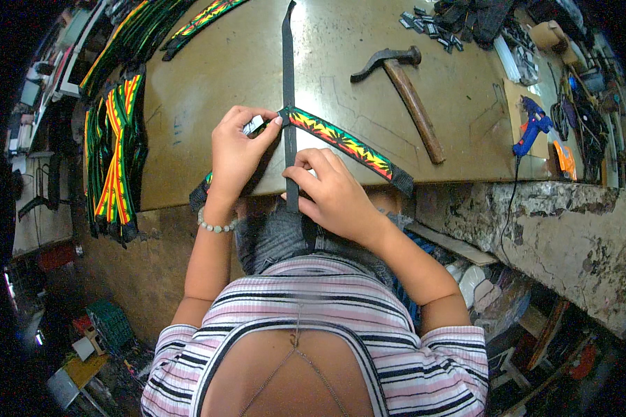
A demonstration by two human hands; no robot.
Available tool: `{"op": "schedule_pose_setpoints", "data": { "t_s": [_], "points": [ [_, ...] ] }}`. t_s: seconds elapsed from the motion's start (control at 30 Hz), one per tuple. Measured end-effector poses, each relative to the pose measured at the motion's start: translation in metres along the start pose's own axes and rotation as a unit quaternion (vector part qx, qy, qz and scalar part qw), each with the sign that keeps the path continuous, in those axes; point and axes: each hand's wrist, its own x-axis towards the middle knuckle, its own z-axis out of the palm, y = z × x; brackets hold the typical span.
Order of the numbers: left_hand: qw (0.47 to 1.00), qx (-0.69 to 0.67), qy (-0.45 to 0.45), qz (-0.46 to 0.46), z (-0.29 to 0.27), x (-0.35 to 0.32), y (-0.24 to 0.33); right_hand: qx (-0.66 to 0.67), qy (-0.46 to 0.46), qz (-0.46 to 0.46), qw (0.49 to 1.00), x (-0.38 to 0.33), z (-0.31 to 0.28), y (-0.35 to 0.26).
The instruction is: The person assembles a strap by attaching a metal buckle to a black webbing strap and a patterned fabric strap using a hot glue gun. They repeatedly apply glue, press the buckle onto the straps, and adjust alignment on a workbench.
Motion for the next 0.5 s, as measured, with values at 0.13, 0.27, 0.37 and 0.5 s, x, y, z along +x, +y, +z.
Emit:
{"op": "schedule_pose_setpoints", "data": {
  "t_s": [0.13,0.27,0.37,0.5],
  "points": [
    [1.000,-0.009,-0.011,0.002,-0.002,0.000,0.000,0.027,0.016,0.007,0.999,0.003,0.001,0.003],
    [1.000,-0.014,-0.014,0.004,-0.001,0.001,-0.002,-0.032,0.025,-0.044,0.998,0.012,-0.001,0.008],
    [1.000,-0.010,-0.014,0.004,0.001,0.001,-0.004,-0.082,0.000,-0.075,0.994,0.028,-0.011,0.013],
    [1.000,-0.001,-0.013,0.005,0.000,0.001,-0.005,-0.019,-0.010,-0.072,0.997,0.071,-0.032,0.026]
  ]
}}
